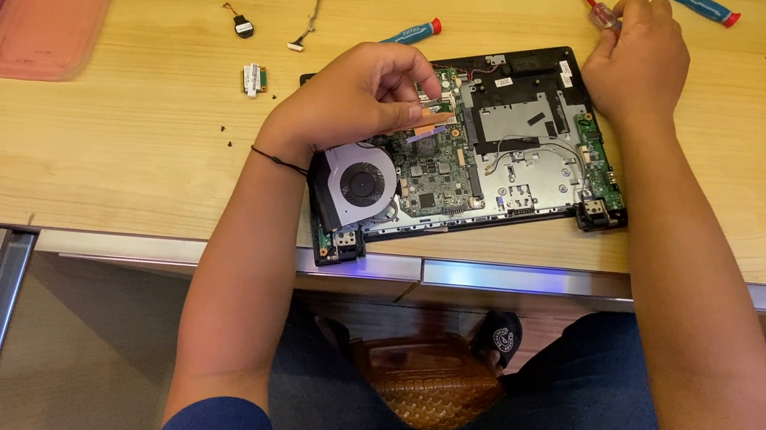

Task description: Removing the cooling fan and heatsink from a laptop motherboard using a screwdriver.

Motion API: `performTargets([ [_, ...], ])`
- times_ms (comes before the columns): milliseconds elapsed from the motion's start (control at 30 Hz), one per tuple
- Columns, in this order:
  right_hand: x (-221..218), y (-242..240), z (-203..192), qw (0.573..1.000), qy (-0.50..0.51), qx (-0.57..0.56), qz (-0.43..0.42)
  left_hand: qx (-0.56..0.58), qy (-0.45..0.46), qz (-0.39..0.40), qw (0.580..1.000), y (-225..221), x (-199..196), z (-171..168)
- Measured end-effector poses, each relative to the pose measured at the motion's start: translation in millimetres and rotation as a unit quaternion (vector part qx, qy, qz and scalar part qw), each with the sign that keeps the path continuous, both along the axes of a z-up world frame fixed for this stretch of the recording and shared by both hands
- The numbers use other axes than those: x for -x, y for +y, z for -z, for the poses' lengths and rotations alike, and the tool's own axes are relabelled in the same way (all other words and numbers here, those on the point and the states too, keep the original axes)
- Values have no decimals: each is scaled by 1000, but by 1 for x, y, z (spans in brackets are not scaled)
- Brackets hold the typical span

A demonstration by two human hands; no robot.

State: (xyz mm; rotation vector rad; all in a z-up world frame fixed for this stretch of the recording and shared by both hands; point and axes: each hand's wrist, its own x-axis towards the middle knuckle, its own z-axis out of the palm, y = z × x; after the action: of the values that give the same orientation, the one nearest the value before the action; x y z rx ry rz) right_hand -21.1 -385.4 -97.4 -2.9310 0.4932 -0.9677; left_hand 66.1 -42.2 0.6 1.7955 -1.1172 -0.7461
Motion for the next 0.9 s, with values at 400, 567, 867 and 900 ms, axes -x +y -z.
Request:
performTargets([
  [400,-3,-1,-1,1000,21,-12,10,77,114,-274,952,111,-39,-19],
  [567,-4,-7,5,1000,19,12,4,5,86,-474,877,203,-79,18],
  [867,-3,-11,8,1000,14,25,0,182,104,-683,699,275,-82,51],
  [900,-4,-11,8,1000,15,26,0,181,105,-684,699,277,-85,53],
])
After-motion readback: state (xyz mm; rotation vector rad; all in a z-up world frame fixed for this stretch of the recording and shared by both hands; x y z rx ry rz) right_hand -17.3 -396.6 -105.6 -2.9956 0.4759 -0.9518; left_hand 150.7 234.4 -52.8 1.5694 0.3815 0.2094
